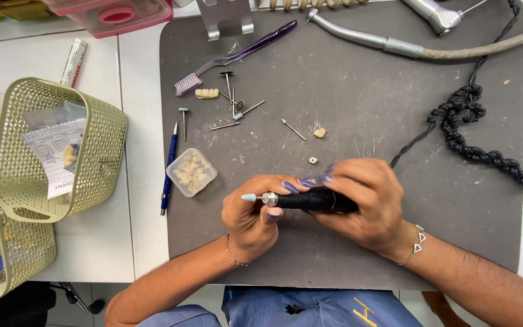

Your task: The person holds small acrylic dental prosthetic teeth and grinds and smooths them using a handheld rotary grinding tool with different bits, working on one tooth at a time and setting finished pieces on the bench mat.

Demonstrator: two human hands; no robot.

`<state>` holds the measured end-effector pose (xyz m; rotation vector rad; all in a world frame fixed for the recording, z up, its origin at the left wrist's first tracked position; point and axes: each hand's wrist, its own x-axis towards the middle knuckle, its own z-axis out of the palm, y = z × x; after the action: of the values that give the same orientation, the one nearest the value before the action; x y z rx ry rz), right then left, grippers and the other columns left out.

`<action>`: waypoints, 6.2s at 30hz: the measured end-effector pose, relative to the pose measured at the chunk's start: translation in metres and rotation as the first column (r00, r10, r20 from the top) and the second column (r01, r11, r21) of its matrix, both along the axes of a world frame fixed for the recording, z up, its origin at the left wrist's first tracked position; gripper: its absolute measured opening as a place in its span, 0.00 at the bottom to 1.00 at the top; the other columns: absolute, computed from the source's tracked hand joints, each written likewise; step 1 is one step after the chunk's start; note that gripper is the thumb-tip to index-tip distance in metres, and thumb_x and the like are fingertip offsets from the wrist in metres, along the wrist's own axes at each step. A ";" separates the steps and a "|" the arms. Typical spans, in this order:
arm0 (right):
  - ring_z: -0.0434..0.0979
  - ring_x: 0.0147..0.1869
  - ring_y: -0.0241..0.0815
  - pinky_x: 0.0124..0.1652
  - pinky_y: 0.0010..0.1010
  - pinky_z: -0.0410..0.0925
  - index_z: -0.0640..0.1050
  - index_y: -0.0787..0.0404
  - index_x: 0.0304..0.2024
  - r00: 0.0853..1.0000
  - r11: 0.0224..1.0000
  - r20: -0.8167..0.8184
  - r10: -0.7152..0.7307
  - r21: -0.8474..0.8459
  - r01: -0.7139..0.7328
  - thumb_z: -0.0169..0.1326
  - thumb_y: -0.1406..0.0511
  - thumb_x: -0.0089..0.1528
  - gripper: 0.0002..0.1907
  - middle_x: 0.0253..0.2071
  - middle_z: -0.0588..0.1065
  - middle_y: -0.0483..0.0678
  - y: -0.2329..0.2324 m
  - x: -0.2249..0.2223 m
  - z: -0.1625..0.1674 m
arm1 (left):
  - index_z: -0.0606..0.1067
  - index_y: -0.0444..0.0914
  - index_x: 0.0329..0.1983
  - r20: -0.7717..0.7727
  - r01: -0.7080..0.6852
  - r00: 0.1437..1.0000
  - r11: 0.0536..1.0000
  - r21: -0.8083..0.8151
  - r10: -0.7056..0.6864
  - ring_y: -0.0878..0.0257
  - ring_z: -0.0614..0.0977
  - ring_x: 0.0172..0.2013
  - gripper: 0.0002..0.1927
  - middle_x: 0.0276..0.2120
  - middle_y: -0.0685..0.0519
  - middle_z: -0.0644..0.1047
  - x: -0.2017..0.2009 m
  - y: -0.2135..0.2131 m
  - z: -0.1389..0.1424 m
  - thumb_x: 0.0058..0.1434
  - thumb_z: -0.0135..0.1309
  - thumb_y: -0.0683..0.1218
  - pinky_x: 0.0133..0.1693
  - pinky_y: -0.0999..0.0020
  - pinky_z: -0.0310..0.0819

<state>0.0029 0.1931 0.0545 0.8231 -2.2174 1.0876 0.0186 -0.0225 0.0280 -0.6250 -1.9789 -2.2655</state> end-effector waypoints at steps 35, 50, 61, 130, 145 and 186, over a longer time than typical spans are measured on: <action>0.75 0.30 0.28 0.30 0.18 0.68 0.73 0.61 0.44 0.855 0.917 0.518 -0.031 -0.327 0.231 0.62 0.62 0.67 0.12 0.32 0.75 0.42 0.015 0.003 -0.039 | 0.78 0.36 0.48 -0.267 -0.113 0.958 0.711 -0.694 -0.109 0.55 0.78 0.49 0.13 0.47 0.51 0.76 -0.051 0.013 0.025 0.61 0.64 0.39 0.50 0.59 0.76; 0.70 0.30 0.28 0.28 0.19 0.66 0.75 0.62 0.43 0.853 0.892 0.522 -0.012 -0.380 0.246 0.66 0.63 0.64 0.14 0.28 0.74 0.41 -0.006 -0.002 -0.040 | 0.82 0.36 0.40 -0.076 -0.063 0.997 0.834 -0.548 0.025 0.64 0.82 0.38 0.10 0.41 0.52 0.80 -0.049 0.002 0.024 0.55 0.63 0.33 0.40 0.71 0.77; 0.79 0.34 0.28 0.32 0.21 0.70 0.76 0.61 0.47 0.843 0.892 0.526 0.116 -0.429 0.144 0.63 0.57 0.65 0.17 0.33 0.80 0.41 -0.007 -0.004 -0.038 | 0.82 0.35 0.45 -0.025 -0.047 0.999 0.842 -0.537 0.039 0.67 0.83 0.39 0.12 0.43 0.52 0.82 -0.046 0.003 0.023 0.58 0.62 0.33 0.40 0.75 0.77; 0.71 0.40 0.46 0.35 0.40 0.65 0.79 0.51 0.43 0.836 0.753 -0.488 -0.252 0.444 0.486 0.71 0.61 0.59 0.14 0.33 0.78 0.45 0.110 -0.046 -0.005 | 0.78 0.32 0.51 0.591 0.133 0.634 0.823 0.552 -0.499 0.64 0.84 0.43 0.08 0.44 0.46 0.81 -0.054 -0.002 -0.030 0.71 0.56 0.41 0.45 0.73 0.82; 0.79 0.36 0.40 0.35 0.31 0.70 0.81 0.67 0.50 0.731 0.694 -0.065 -0.679 0.267 0.669 0.55 0.68 0.73 0.08 0.35 0.78 0.48 0.177 -0.043 -0.055 | 0.77 0.34 0.49 0.591 0.146 0.620 0.816 0.559 -0.516 0.65 0.83 0.43 0.06 0.44 0.49 0.80 -0.057 -0.001 -0.021 0.73 0.54 0.42 0.46 0.74 0.82; 0.82 0.48 0.48 0.49 0.28 0.77 0.66 0.60 0.54 0.833 0.742 0.513 0.206 -0.637 0.209 0.48 0.50 0.80 0.20 0.57 0.75 0.65 0.064 -0.029 -0.049 | 0.79 0.32 0.49 0.572 0.122 0.569 0.749 0.651 -0.590 0.61 0.85 0.45 0.08 0.44 0.45 0.82 -0.053 -0.002 -0.034 0.69 0.59 0.41 0.48 0.71 0.84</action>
<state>-0.0257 0.2571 0.0059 0.1702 -1.9435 2.1769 -0.0346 -0.0241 -0.0062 0.0273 -1.2284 -3.6227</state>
